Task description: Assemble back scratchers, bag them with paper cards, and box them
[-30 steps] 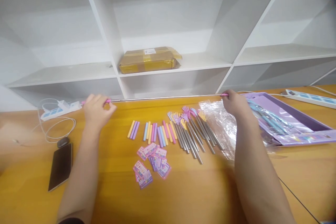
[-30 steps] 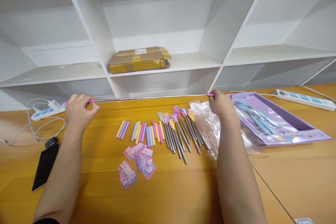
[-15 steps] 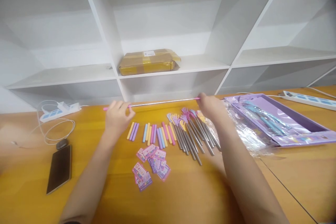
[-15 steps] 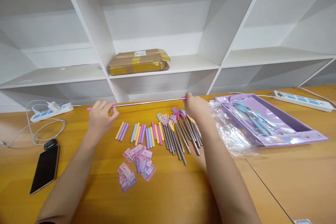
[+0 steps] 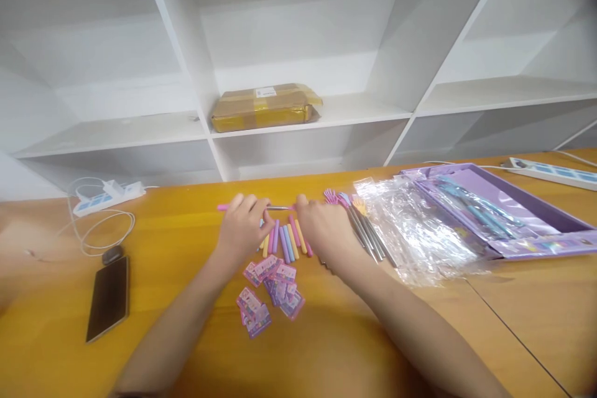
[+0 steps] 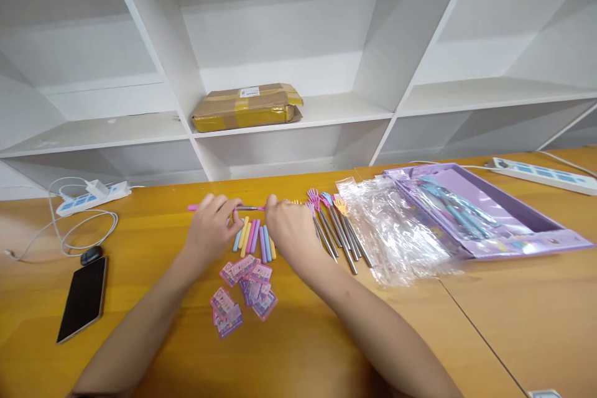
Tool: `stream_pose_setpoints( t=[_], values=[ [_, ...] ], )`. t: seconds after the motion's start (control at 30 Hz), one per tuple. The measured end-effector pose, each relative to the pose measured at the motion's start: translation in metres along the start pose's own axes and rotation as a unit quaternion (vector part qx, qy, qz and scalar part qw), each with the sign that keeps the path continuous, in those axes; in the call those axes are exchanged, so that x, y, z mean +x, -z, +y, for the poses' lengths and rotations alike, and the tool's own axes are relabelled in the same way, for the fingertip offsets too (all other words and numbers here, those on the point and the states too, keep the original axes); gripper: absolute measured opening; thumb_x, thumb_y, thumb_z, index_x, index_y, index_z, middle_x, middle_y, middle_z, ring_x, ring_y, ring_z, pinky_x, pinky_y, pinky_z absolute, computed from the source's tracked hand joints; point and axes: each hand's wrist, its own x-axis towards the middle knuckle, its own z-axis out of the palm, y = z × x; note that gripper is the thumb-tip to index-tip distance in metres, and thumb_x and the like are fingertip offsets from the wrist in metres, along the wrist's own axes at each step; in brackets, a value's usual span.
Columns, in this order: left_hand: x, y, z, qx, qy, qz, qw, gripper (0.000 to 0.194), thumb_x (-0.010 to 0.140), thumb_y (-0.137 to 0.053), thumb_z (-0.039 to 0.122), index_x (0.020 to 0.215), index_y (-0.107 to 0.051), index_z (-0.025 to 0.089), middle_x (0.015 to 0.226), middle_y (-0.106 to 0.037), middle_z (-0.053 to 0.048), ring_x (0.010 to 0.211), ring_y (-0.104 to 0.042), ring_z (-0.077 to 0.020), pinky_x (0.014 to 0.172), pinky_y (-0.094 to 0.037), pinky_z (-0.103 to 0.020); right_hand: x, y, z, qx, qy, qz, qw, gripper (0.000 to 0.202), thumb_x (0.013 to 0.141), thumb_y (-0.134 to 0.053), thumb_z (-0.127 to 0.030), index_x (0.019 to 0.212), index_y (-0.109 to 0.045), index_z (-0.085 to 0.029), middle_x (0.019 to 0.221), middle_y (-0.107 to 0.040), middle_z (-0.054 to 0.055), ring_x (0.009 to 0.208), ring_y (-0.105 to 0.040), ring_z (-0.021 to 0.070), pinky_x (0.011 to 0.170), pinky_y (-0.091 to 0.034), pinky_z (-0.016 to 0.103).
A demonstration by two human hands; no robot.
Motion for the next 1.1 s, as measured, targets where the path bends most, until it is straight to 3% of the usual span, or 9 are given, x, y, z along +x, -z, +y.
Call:
stream_pose_setpoints(
  t=[0.2, 0.37, 0.53, 0.83, 1.1],
  values=[
    [0.004, 0.010, -0.006, -0.021, 0.006, 0.008, 1.000, 0.016, 0.096, -0.057, 0.015, 0.099, -0.072, 0.020, 0.083, -0.068, -0.006, 0.079, -0.056, -0.0249, 0.075, -0.045, -0.039, -0.001, 0.004, -0.002, 0.019, 0.038, -0.009, 0.999, 0.022, 0.105, -0.042, -0.012, 0.118, -0.059, -0.017, 0.091, -0.078, 0.017, 0.079, -0.077, 0.0286, 0.064, -0.040, 0.029],
    [0.008, 0.021, -0.017, -0.038, 0.063, 0.022, 0.997, 0.012, 0.090, -0.059, 0.013, 0.087, -0.067, 0.022, 0.077, -0.065, -0.004, 0.079, -0.055, -0.0244, 0.072, -0.044, -0.037, -0.003, 0.015, 0.004, 0.064, 0.051, 0.023, 0.996, 0.031, 0.116, -0.031, -0.035, 0.126, -0.056, -0.020, 0.100, -0.079, 0.011, 0.075, -0.073, 0.0235, 0.059, -0.029, 0.029],
    [0.009, 0.026, -0.023, -0.040, 0.063, 0.059, 0.995, 0.012, 0.090, -0.059, 0.012, 0.083, -0.063, 0.021, 0.076, -0.066, -0.003, 0.079, -0.055, -0.0229, 0.072, -0.046, -0.035, -0.003, 0.015, 0.003, 0.035, 0.086, 0.067, 0.993, 0.033, 0.116, -0.030, -0.027, 0.130, -0.060, -0.022, 0.121, -0.073, 0.009, 0.072, -0.066, 0.0172, 0.056, -0.020, 0.031],
    [0.008, 0.022, -0.021, -0.045, 0.047, 0.070, 0.995, 0.014, 0.087, -0.059, 0.008, 0.085, -0.064, 0.021, 0.081, -0.070, -0.003, 0.080, -0.057, -0.0229, 0.072, -0.046, -0.034, 0.001, 0.005, 0.000, 0.025, 0.107, 0.119, 0.987, 0.040, 0.118, -0.031, -0.035, 0.115, -0.068, -0.020, 0.109, -0.071, 0.007, 0.066, -0.056, 0.0151, 0.055, -0.018, 0.031],
    [0.007, 0.016, -0.019, -0.059, 0.052, 0.045, 0.996, 0.018, 0.088, -0.056, 0.006, 0.087, -0.065, 0.021, 0.085, -0.072, -0.004, 0.084, -0.060, -0.0236, 0.073, -0.047, -0.035, 0.005, 0.000, 0.007, 0.014, 0.143, 0.122, 0.982, 0.029, 0.115, -0.041, -0.028, 0.110, -0.069, -0.020, 0.098, -0.069, 0.004, 0.060, -0.045, 0.0138, 0.055, -0.016, 0.031]
  ],
)
